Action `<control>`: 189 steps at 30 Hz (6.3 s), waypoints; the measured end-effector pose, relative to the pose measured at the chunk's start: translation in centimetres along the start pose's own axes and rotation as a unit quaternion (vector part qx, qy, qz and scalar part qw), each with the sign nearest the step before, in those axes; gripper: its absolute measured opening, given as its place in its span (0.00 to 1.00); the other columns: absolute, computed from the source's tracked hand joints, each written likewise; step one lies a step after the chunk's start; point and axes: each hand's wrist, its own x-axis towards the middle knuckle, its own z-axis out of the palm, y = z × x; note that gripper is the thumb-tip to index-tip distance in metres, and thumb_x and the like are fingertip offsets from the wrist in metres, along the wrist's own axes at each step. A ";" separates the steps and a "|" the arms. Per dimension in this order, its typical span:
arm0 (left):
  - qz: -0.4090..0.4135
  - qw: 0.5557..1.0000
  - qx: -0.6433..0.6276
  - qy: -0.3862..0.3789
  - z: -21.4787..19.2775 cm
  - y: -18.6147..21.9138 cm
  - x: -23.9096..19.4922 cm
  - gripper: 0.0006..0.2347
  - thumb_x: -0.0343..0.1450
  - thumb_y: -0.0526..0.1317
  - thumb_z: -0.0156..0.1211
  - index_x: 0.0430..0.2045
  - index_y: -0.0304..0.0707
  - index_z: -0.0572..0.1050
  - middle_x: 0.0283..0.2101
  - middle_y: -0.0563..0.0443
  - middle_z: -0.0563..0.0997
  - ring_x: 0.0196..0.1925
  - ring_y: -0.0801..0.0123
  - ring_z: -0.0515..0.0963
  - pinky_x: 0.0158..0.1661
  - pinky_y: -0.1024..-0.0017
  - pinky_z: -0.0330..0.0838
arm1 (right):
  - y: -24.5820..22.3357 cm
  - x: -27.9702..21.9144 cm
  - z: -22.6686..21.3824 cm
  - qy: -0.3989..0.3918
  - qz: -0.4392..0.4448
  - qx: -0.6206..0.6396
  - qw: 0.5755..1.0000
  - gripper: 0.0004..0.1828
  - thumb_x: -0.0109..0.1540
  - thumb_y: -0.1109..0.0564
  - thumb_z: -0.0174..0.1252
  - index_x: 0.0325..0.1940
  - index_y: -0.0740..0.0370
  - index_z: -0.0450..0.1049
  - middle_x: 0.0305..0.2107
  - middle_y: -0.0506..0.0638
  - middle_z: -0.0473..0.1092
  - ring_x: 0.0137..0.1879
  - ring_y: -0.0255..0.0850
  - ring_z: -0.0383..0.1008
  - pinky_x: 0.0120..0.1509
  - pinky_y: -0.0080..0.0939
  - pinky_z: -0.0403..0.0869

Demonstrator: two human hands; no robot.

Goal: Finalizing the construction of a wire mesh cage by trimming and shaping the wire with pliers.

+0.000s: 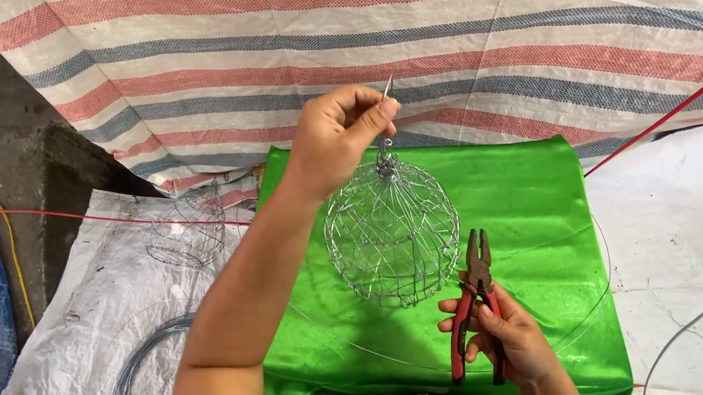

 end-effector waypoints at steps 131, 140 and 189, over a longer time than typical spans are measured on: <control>-0.394 0.805 -0.310 0.319 -0.8 -19.7 -17.7 0.36 0.73 0.62 0.58 0.73 0.53 0.51 0.74 0.36 0.53 0.73 0.43 0.57 0.58 0.44 0.57 | 1.1 12.4 0.0 0.212 -0.110 -0.278 0.930 0.14 0.59 0.57 0.68 0.37 0.57 0.67 0.70 0.55 0.61 0.67 0.50 0.66 0.62 0.47 0.68; -0.307 0.873 -0.341 0.166 4.9 -11.4 -14.8 0.40 0.71 0.66 0.50 0.76 0.52 0.47 0.79 0.36 0.43 0.78 0.36 0.46 0.67 0.33 0.53 | -0.2 10.7 -3.1 0.002 -0.026 0.136 0.990 0.28 0.67 0.27 0.45 0.33 0.47 0.75 0.68 0.59 0.66 0.73 0.68 0.62 0.61 0.86 0.64; 0.211 0.885 0.367 0.193 7.7 -1.2 -14.3 0.30 0.64 0.61 0.72 0.50 0.42 0.69 0.71 0.37 0.60 0.78 0.40 0.55 0.75 0.41 0.48 | 0.7 9.9 2.0 -0.224 0.004 0.380 0.897 0.44 0.64 0.28 0.50 0.71 0.64 0.65 0.72 0.69 0.53 0.79 0.68 0.48 0.75 0.83 0.51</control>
